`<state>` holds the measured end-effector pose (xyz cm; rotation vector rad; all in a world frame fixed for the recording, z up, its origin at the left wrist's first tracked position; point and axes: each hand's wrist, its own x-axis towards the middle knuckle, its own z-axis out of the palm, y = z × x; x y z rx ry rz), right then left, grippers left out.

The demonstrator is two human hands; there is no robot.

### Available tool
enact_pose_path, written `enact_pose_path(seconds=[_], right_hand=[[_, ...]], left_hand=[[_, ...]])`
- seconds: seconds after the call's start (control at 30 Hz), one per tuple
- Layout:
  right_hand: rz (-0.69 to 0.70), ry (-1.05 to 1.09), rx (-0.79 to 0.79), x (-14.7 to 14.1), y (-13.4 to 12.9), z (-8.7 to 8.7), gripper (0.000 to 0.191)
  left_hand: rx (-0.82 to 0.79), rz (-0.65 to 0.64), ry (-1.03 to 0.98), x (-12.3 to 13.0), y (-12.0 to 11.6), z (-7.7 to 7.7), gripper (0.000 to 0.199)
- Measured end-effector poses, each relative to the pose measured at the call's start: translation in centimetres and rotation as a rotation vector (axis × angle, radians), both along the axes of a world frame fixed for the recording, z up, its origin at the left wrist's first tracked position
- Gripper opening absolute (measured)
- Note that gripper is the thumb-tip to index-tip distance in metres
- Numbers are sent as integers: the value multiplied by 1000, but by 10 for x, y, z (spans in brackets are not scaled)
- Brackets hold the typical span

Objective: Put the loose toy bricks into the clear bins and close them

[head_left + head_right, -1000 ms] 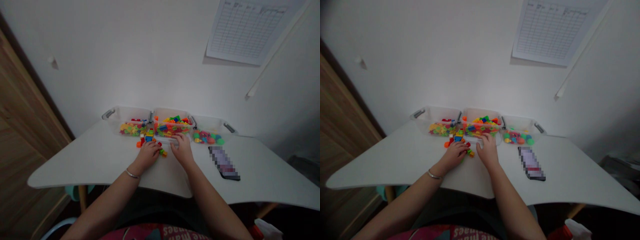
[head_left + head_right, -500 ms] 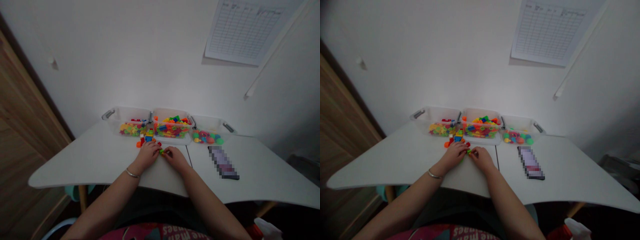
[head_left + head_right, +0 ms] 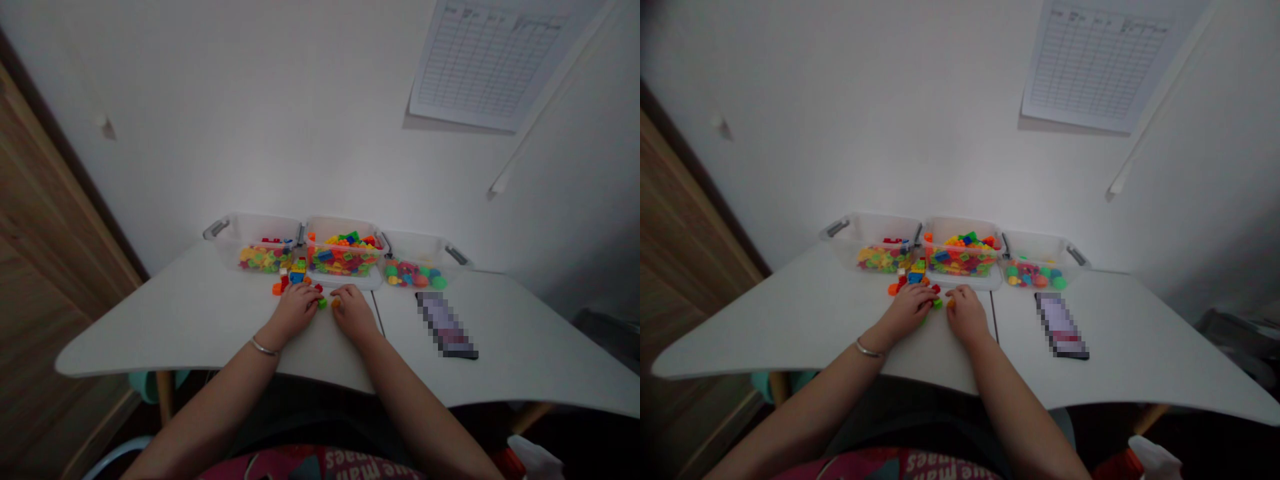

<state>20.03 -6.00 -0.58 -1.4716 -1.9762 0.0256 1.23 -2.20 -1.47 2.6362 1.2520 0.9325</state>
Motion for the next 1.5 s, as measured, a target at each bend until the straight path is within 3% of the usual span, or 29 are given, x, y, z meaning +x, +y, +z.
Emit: enact_pose_path(seconds=[0.17,0.27,0.5,0.57,0.7,0.8,0.9,1.07,1.37,1.5], right_hand=[[-7,-11,-67,2,3,-5,22],[-10,77,-28,7,7,-2,22],[-279,413,314,53,34,39,26],[-381,465,358,67,43,49,27],[-406,544,353,78,58,60,28],[-377,498,396,74,64,64,23],[-361,297,416,67,68,64,18],[-387,99,389,59,64,57,28],[-384,77,361,50,51,53,52],[-266,141,417,40,40,51,38]], left_hand=[[-16,8,18,0,0,0,26],[-22,6,23,-1,0,1,25],[-39,-1,30,-1,-3,5,25],[-43,3,27,-1,-3,5,24],[-42,1,21,-1,-3,6,25],[-45,8,28,-1,-3,6,25],[-47,13,29,-1,-3,6,25],[-49,-1,27,-1,-3,5,25],[-42,0,15,0,-4,6,25],[-50,-2,13,0,-3,5,27]])
